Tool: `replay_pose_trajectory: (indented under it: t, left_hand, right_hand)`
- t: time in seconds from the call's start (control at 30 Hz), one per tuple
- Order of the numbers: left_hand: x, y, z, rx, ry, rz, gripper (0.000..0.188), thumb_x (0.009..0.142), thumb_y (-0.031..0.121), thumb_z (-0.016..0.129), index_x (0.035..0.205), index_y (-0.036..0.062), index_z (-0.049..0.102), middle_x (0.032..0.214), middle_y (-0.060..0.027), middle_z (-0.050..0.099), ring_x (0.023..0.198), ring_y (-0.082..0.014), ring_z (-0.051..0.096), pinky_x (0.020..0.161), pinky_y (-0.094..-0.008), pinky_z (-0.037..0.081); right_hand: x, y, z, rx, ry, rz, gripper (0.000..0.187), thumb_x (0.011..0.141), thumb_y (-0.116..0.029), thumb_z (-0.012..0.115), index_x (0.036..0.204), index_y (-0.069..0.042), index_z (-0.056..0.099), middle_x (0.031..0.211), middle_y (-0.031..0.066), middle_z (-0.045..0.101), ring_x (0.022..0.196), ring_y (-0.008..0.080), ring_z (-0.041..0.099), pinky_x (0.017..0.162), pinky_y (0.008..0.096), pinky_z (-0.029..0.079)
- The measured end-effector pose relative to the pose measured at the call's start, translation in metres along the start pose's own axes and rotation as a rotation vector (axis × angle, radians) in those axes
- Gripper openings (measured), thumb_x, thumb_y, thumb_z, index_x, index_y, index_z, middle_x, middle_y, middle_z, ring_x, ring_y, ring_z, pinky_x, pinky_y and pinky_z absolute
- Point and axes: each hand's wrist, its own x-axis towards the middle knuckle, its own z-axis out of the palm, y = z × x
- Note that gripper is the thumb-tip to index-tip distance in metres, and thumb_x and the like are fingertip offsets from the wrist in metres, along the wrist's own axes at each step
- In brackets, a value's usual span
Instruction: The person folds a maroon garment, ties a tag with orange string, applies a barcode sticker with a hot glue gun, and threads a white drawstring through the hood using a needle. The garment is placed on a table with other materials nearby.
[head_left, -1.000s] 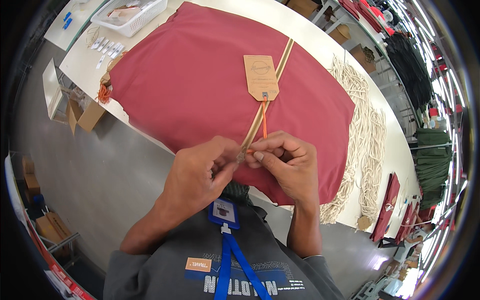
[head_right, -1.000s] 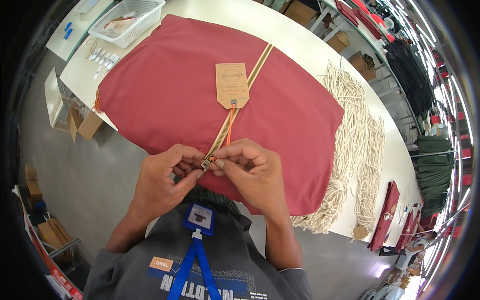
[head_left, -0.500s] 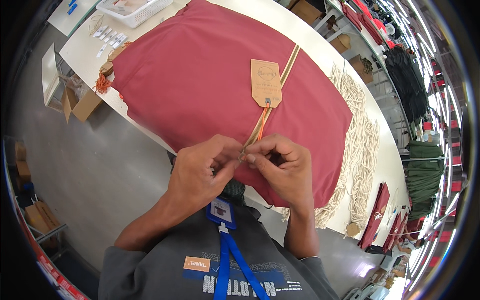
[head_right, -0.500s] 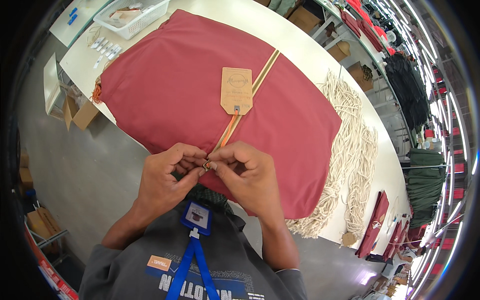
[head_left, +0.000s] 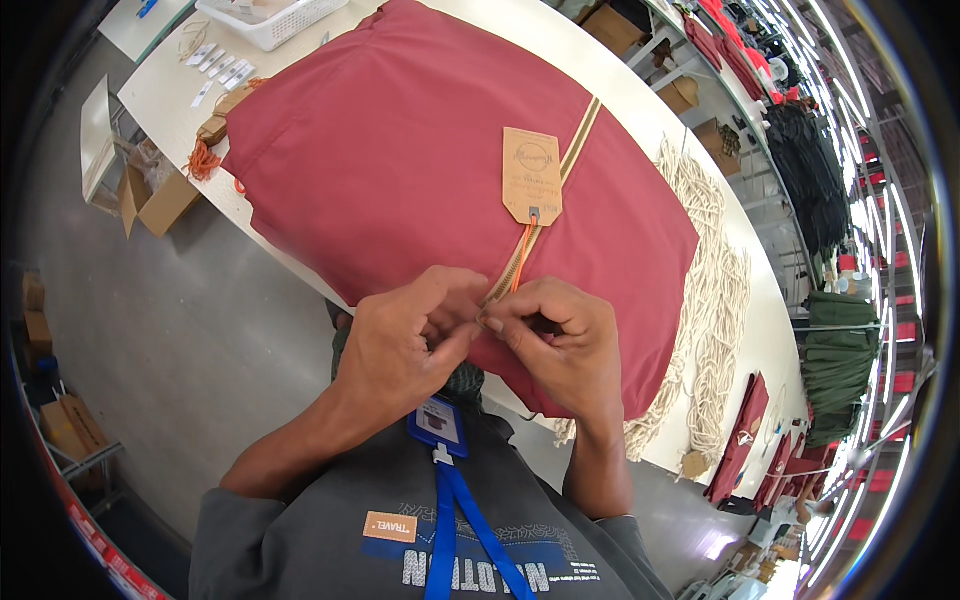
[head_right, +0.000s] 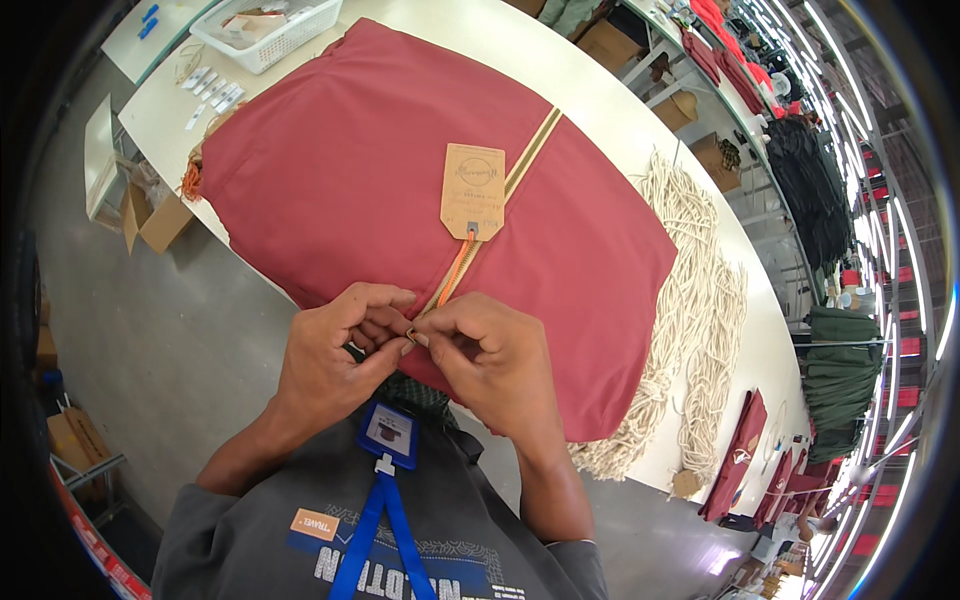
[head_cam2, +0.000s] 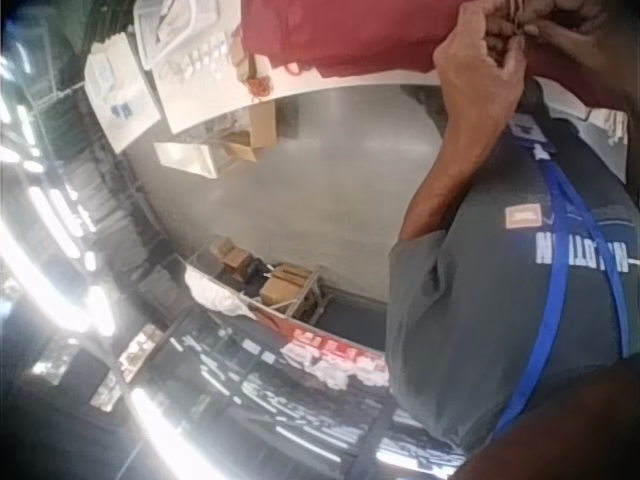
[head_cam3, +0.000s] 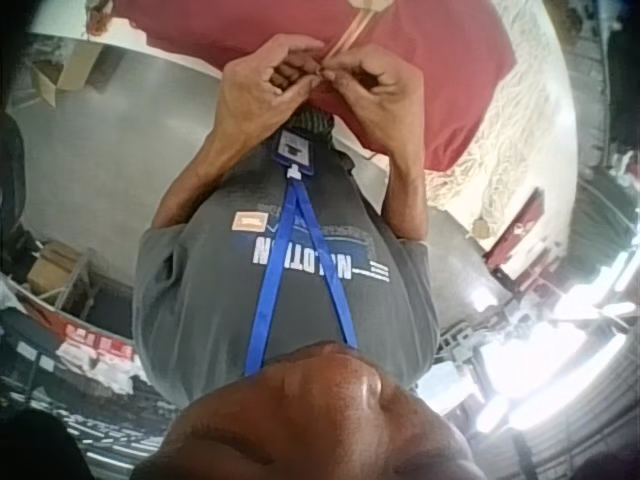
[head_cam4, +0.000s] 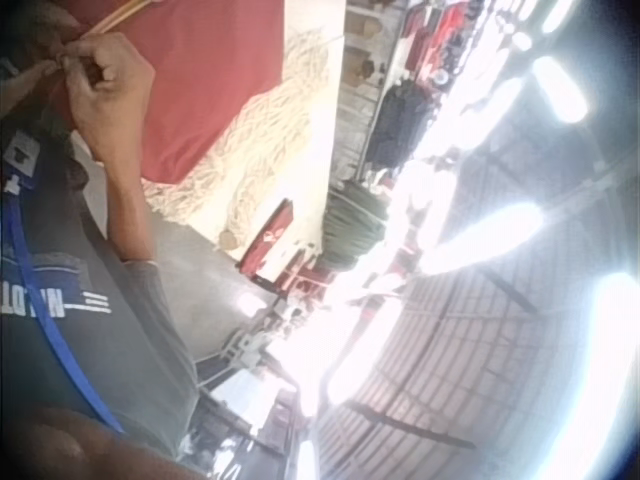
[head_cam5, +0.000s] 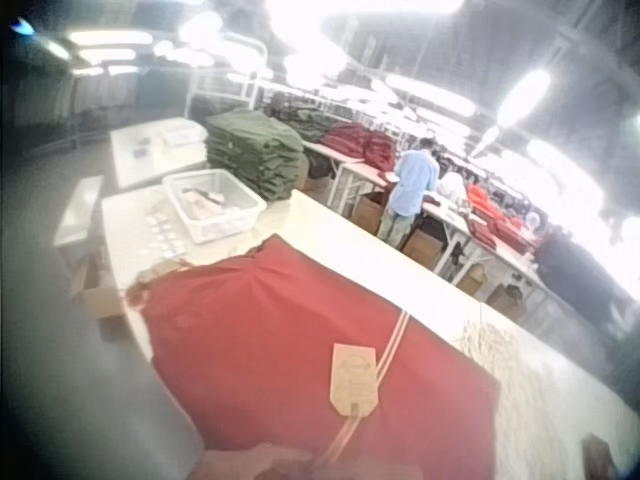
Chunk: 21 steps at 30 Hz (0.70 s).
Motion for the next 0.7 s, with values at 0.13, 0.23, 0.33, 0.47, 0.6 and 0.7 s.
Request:
replay_pose_trajectory:
  t: [0.13,0.23,0.33,0.47,0.6,0.7]
  left_hand:
    - [0.0000,-0.0016,0.0011,0.003,0.010,0.021,0.040,0.085,-0.008,0.073,0.122,0.0025,0.065,0.090,-0.0069,0.076,0.075,-0.0077,0.070,0.067,-0.0226,0.056]
    - [0.0006,-0.0028,0.0027,-0.020,0.018,0.032,0.041,0.084,-0.009,0.073,0.123,0.0030,0.065,0.089,-0.0052,0.076,0.072,-0.0052,0.067,0.064,-0.0212,0.053]
    - [0.0009,-0.0035,0.0044,-0.034,0.028,0.030,0.043,0.084,-0.009,0.073,0.124,0.0033,0.064,0.086,-0.0032,0.074,0.070,-0.0031,0.063,0.062,-0.0200,0.050]
    - [0.0004,-0.0031,0.0054,-0.074,0.014,0.002,0.044,0.082,-0.009,0.071,0.123,0.0039,0.064,0.083,-0.0009,0.071,0.067,-0.0017,0.059,0.060,-0.0192,0.047]
    - [0.0014,-0.0025,0.0058,-0.115,-0.012,-0.010,0.047,0.081,-0.009,0.069,0.125,0.0038,0.061,0.081,0.0000,0.069,0.065,-0.0013,0.056,0.058,-0.0193,0.045]
    - [0.0020,-0.0030,0.0045,-0.107,-0.016,-0.034,0.050,0.081,-0.009,0.069,0.128,0.0033,0.058,0.080,0.0002,0.066,0.064,-0.0014,0.054,0.058,-0.0194,0.043]
  right_hand:
    - [0.0006,-0.0042,-0.0017,-0.096,-0.017,-0.022,0.013,0.085,0.007,0.073,0.094,-0.001,0.075,0.087,0.0097,0.072,0.075,0.0184,0.070,0.066,0.0284,0.055]
    - [0.0004,-0.0064,-0.0031,-0.114,-0.028,-0.023,0.011,0.083,0.010,0.075,0.090,0.001,0.075,0.088,0.0069,0.074,0.081,0.0106,0.070,0.069,0.0248,0.053]
    - [0.0002,-0.0068,-0.0043,-0.103,-0.041,-0.032,0.014,0.082,0.010,0.075,0.093,0.001,0.075,0.090,0.0065,0.075,0.083,0.0117,0.071,0.069,0.0246,0.053]
    - [-0.0005,-0.0055,-0.0057,-0.105,-0.078,-0.052,0.023,0.082,0.010,0.075,0.103,0.000,0.074,0.100,0.0091,0.071,0.083,0.0151,0.072,0.070,0.0253,0.057]
    - [-0.0015,-0.0042,-0.0048,-0.086,-0.063,-0.092,0.032,0.083,0.010,0.075,0.112,-0.002,0.072,0.108,0.0102,0.062,0.081,0.0164,0.072,0.071,0.0272,0.061]
    - [-0.0023,-0.0029,-0.0008,-0.095,-0.033,-0.103,0.032,0.082,0.010,0.076,0.112,-0.002,0.073,0.107,0.0086,0.059,0.081,0.0143,0.072,0.069,0.0257,0.060]
